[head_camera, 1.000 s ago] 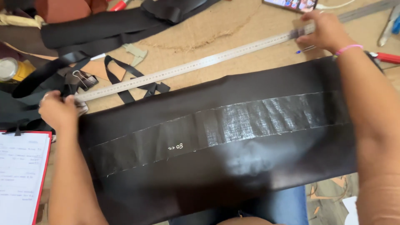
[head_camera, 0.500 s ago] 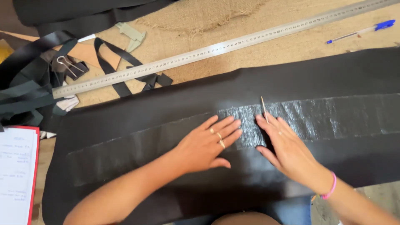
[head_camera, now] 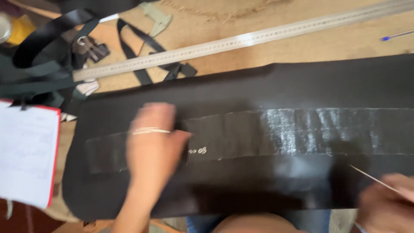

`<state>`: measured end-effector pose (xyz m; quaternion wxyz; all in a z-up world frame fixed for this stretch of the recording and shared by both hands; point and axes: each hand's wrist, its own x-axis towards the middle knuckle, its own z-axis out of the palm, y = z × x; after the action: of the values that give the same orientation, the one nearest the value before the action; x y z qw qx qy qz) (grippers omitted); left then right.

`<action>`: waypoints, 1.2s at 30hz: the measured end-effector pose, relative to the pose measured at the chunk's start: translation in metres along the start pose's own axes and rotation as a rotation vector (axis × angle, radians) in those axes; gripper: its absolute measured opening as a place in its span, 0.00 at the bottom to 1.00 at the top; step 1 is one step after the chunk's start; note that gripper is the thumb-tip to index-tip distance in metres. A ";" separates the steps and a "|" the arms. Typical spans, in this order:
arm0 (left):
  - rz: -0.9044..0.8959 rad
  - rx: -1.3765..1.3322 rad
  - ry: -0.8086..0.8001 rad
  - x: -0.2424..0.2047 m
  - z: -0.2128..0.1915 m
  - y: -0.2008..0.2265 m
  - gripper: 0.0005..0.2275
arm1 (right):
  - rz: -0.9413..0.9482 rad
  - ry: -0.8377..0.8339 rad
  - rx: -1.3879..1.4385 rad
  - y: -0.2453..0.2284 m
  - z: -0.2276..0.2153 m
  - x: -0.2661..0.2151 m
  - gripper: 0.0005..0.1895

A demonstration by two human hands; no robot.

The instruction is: Tracing a pattern onto a piece of black material using a stylus and metal weights

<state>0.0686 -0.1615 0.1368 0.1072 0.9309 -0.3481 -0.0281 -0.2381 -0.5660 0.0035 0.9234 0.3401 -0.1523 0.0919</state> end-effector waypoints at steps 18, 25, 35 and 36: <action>-1.055 0.214 0.365 -0.151 0.056 -0.105 0.47 | -1.006 0.630 -2.072 0.068 -0.005 0.070 0.21; -1.115 -0.208 0.560 -0.144 0.045 -0.118 0.36 | -0.441 0.536 -2.586 0.132 -0.023 0.099 0.19; 0.002 -1.367 0.102 -0.103 -0.001 0.153 0.38 | 0.149 0.233 -2.632 0.169 -0.069 0.093 0.76; 0.003 -1.365 0.105 -0.109 0.023 0.157 0.38 | 0.149 0.228 -2.631 0.179 -0.059 0.101 0.76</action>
<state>-0.1175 -0.2093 0.1461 0.6866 0.6547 -0.2480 -0.1961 -0.1795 -0.3858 0.1033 0.5624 -0.8228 -0.0675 -0.0455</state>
